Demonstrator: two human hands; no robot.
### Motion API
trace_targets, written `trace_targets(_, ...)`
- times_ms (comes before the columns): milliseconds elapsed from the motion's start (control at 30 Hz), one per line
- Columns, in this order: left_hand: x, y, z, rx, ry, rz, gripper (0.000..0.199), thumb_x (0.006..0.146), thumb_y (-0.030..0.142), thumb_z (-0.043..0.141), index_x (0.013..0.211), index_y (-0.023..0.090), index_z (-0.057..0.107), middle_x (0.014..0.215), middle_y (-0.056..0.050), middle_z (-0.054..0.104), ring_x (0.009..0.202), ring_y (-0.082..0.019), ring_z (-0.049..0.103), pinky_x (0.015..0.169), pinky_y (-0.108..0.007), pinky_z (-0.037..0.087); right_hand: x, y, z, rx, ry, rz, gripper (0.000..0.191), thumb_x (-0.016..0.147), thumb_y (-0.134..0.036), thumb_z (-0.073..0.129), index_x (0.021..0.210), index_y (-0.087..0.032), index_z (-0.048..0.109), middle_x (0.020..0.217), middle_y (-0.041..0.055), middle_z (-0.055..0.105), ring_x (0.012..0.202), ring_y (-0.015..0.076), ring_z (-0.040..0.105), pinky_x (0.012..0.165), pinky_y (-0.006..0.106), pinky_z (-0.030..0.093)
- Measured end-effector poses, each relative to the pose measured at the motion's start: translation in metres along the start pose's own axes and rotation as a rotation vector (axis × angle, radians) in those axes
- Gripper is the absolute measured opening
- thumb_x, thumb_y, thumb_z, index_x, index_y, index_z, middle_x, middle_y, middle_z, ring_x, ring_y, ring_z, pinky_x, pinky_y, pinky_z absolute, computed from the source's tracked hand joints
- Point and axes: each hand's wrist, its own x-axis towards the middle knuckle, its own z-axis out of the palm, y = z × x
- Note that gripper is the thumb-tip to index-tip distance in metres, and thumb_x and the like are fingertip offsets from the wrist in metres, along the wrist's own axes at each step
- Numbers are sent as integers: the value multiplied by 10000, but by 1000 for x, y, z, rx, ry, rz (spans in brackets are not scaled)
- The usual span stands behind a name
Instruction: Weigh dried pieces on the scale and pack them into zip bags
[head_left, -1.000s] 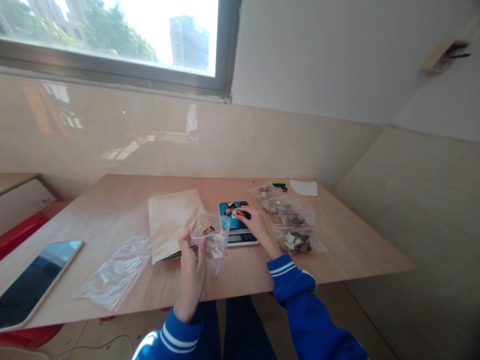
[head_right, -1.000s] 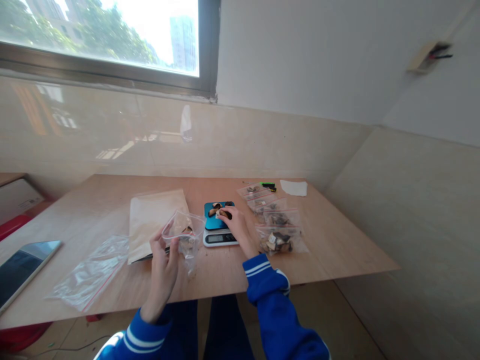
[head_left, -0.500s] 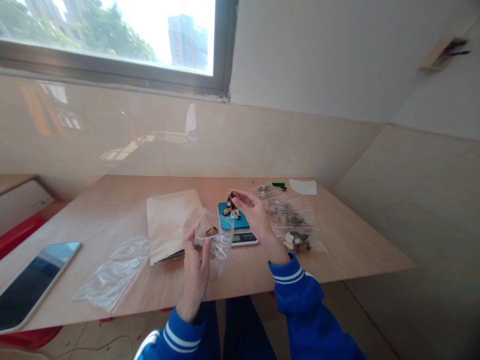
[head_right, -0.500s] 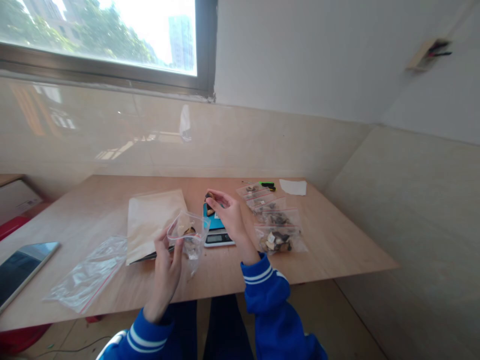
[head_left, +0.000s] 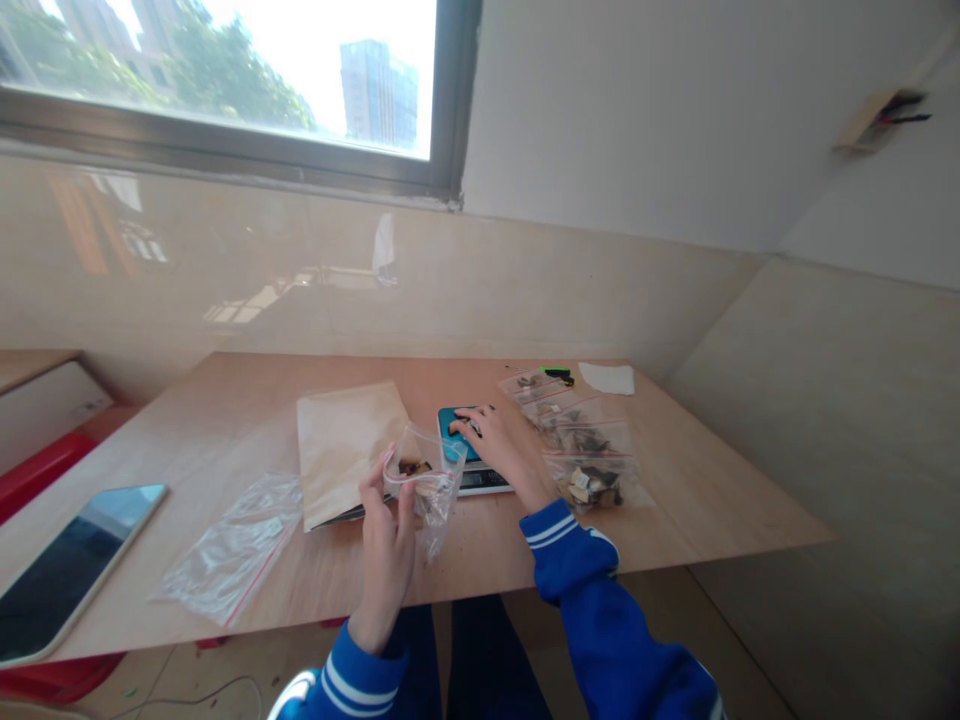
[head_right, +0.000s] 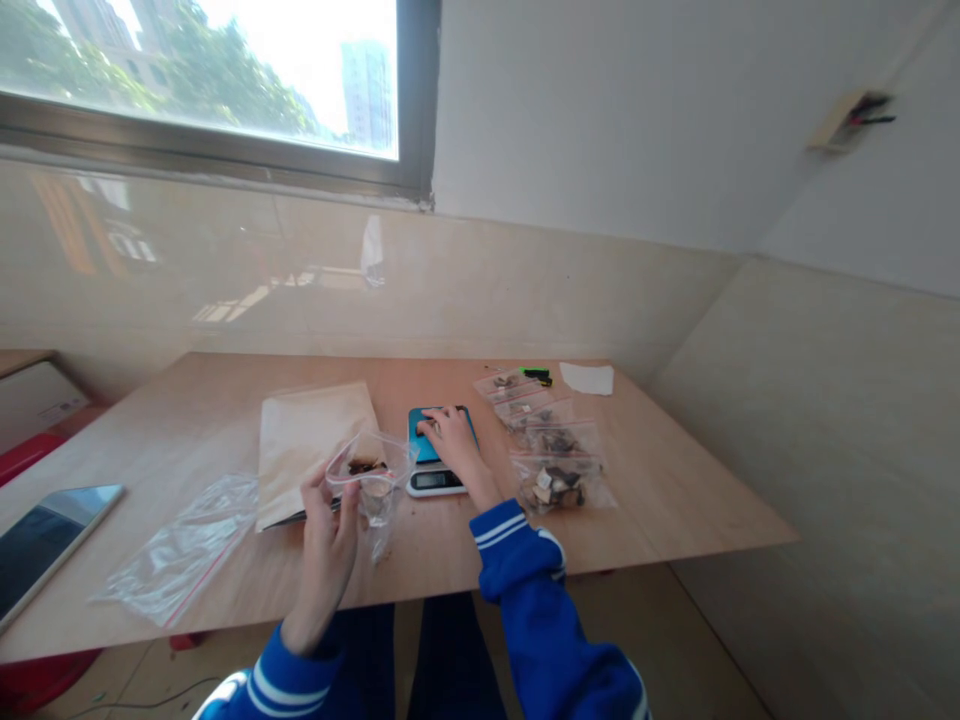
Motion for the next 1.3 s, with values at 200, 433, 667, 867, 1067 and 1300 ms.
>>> trace_targets(200,-4,-6,0,-20,-30,-48,472,923,409,483,1339,206,388,1382,-149,509,1295,-250,471,1088,-460,356,0,16,23,-23,-41,8,255,816,-135,640,1067,-143,683,1116,147,607,1063,252,581,965,429,440)
trace_targets(433,-6,-6,0,-15,-33,-76,472,915,429,487,1321,204,403,1372,-153,516,1285,-260,482,1080,-463,366,-2,15,10,126,33,46,219,759,-112,654,970,-158,696,1062,116,663,976,215,636,872,376,508)
trace_targets(667,-1,0,5,3,-43,-65,470,919,432,471,1312,179,417,1372,-164,511,1300,-263,467,1087,-455,362,-12,-38,-33,583,-77,-5,362,772,-307,695,1118,-199,674,1133,76,701,948,181,670,854,323,540)
trace_targets(867,2,0,6,-36,-46,-104,460,921,444,463,1295,181,414,1369,-177,510,1293,-267,474,1071,-474,373,-6,-47,-40,553,-223,-117,354,863,-374,597,1190,-246,641,1243,52,654,1107,182,617,941,339,500)
trace_targets(1067,-1,-1,2,-29,-37,-102,477,913,443,482,1301,174,412,1361,-182,520,1295,-277,472,1086,-495,350,32,8,-1,-15,78,183,386,862,-334,594,1195,-142,624,1292,167,603,1270,274,484,1075,469,332)
trace_targets(1300,-4,-3,2,-77,-37,-129,479,904,451,500,1293,181,425,1368,-174,525,1290,-276,484,1081,-483,364,42,28,23,-59,37,257,217,785,-167,640,990,-130,700,1111,168,694,1104,249,595,987,328,391)
